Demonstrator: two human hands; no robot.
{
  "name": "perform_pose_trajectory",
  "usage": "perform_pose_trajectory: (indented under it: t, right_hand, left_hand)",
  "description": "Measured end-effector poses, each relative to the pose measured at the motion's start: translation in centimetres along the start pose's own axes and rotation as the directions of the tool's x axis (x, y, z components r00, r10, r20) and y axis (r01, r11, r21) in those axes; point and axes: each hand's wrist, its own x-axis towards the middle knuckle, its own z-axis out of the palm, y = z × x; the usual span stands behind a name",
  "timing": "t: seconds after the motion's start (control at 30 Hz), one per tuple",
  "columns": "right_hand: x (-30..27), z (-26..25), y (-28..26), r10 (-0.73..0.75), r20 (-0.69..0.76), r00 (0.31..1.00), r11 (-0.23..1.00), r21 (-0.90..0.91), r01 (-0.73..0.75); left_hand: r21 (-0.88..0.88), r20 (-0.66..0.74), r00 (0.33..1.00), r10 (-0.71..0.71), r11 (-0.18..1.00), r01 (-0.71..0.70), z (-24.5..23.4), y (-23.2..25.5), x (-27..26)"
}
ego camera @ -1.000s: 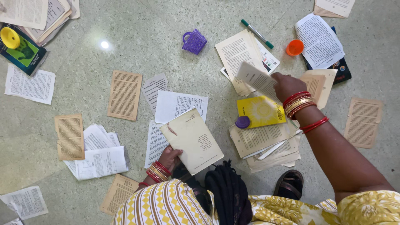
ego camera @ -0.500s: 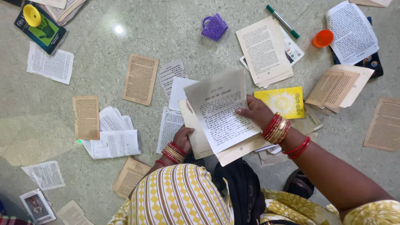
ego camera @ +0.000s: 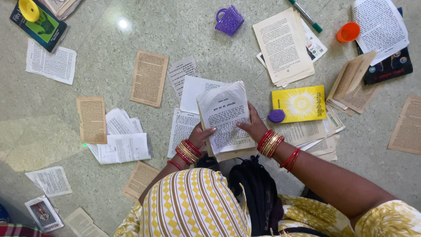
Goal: The person gathers loose pages from the floor and stacks them into a single pile, occasionally placing a small object or a yellow book on top of parts of the stack.
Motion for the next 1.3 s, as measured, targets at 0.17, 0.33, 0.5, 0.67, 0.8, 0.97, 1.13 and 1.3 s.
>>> perform_pose_trajectory:
  t: [0.17,0.33,0.5,0.67,0.8,0.97,1.13,1.3]
  right_hand:
    - [1.8,-0.9,-2.1,0.103,0.216,0.971,0.918,0.356,-0.177]
    - [2.1,0.2,-3.0,0.002,0.142,0.99,0.97,0.241,-0.037]
    - [2.3,-0.1,-3.5,-0.026,0.124,0.992,0.985,0.17,0.005]
    - [2.0,-1.1,-5.1,-0.123,0.073,0.99,0.986,-0.106,0.13]
    - [1.2,-1.0,-4.2,-0.313,0.017,0.95,0.937,-0.156,0.311]
    - [0.1,-0.7,-0.4,-0.301,-0.012,0.953,0.952,-0.068,0.3]
    - [-0.6,-0.5,2.4,-0.204,0.014,0.979,0.967,-0.155,0.204]
    - [-1.3,-0.2,4.6,-0.261,0.001,0.965,0.963,-0.066,0.26]
  left_hand:
    - [0.021,0.022,0.999,0.048,0.999,-0.048,1.2,3.9,0.5]
    - [0.102,0.009,0.988,0.154,0.983,-0.154,2.6,4.2,0.2]
    - [0.406,-0.026,0.968,0.25,0.887,-0.218,1.1,4.3,0.7]
    - [0.571,0.025,0.92,0.392,0.749,-0.335,0.7,4.1,1.4]
    - [0.853,0.346,0.767,0.54,0.158,-0.497,0.7,4.2,1.3]
    - [0.817,0.285,0.826,0.487,0.328,-0.475,0.8,3.0,0.9]
    - [0.744,0.346,0.834,0.43,0.415,-0.523,0.7,1.7,0.6]
    - [0.756,0.306,0.875,0.375,0.463,-0.463,0.2,0.9,0.5]
